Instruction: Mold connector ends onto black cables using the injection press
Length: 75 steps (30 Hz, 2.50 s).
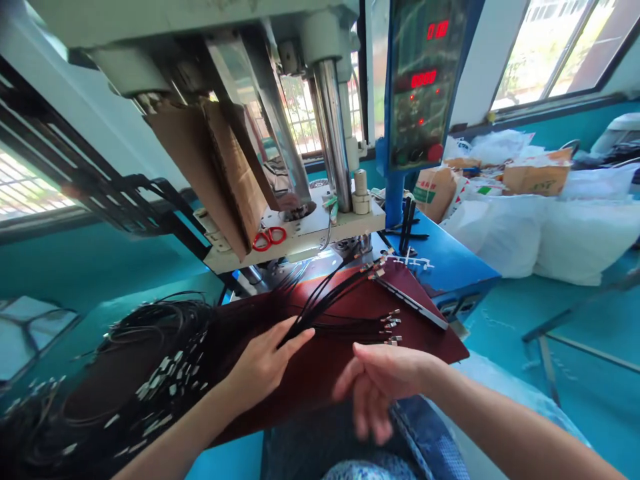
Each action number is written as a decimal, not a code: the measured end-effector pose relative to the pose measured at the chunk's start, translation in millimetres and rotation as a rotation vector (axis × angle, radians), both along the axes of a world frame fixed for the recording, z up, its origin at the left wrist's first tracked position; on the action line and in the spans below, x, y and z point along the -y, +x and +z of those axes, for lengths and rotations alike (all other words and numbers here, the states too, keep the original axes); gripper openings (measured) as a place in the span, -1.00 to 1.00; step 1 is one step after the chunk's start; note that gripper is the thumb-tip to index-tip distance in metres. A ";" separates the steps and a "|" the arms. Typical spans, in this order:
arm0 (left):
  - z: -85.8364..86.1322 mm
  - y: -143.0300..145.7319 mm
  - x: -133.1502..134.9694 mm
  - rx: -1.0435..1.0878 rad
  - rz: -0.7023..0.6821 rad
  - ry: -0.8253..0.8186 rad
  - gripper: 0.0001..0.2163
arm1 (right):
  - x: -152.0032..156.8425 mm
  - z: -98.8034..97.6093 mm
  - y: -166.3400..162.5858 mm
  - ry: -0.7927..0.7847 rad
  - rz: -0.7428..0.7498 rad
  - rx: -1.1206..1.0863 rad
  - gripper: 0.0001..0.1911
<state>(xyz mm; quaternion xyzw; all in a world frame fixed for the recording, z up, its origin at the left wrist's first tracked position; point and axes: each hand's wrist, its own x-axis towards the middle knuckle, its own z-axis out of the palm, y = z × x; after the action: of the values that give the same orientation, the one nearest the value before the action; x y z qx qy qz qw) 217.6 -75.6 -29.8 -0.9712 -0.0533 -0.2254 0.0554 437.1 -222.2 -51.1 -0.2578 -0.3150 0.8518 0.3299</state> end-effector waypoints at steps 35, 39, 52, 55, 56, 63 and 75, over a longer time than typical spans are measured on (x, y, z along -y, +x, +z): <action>4.6 119.6 45.4 -0.092 0.048 -1.820 -0.77 | -30.7 40.0 35.5 0.397 -0.867 0.504 -0.57; 7.7 132.2 41.1 -0.140 -0.044 -1.916 -0.77 | -26.6 41.7 39.8 0.339 -0.875 0.491 -0.55; -12.5 135.4 32.7 -0.096 -0.064 -2.076 -0.69 | -20.1 21.2 70.1 0.431 -0.809 1.097 -0.46; -17.2 127.3 25.5 0.041 0.032 -2.031 -0.71 | -0.1 13.7 84.5 0.462 -0.596 1.798 -0.55; -17.5 125.5 23.3 0.058 0.047 -2.027 -0.72 | 6.8 11.6 86.1 0.435 -0.449 2.001 -0.61; -17.3 121.6 20.1 0.041 -0.060 -2.076 -0.72 | 23.4 3.7 88.9 0.150 -0.238 2.131 -0.92; -15.1 118.7 40.1 0.105 0.058 -1.853 -0.75 | -5.0 -13.8 -8.8 0.069 -1.164 0.507 -0.61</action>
<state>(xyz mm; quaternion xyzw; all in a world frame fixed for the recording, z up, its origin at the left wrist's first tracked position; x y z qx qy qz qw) 336.3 -115.7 -45.0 -0.6147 -0.2389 -0.1351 -0.7395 428.3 -217.2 -64.9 -0.5698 -0.2188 0.4350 0.6620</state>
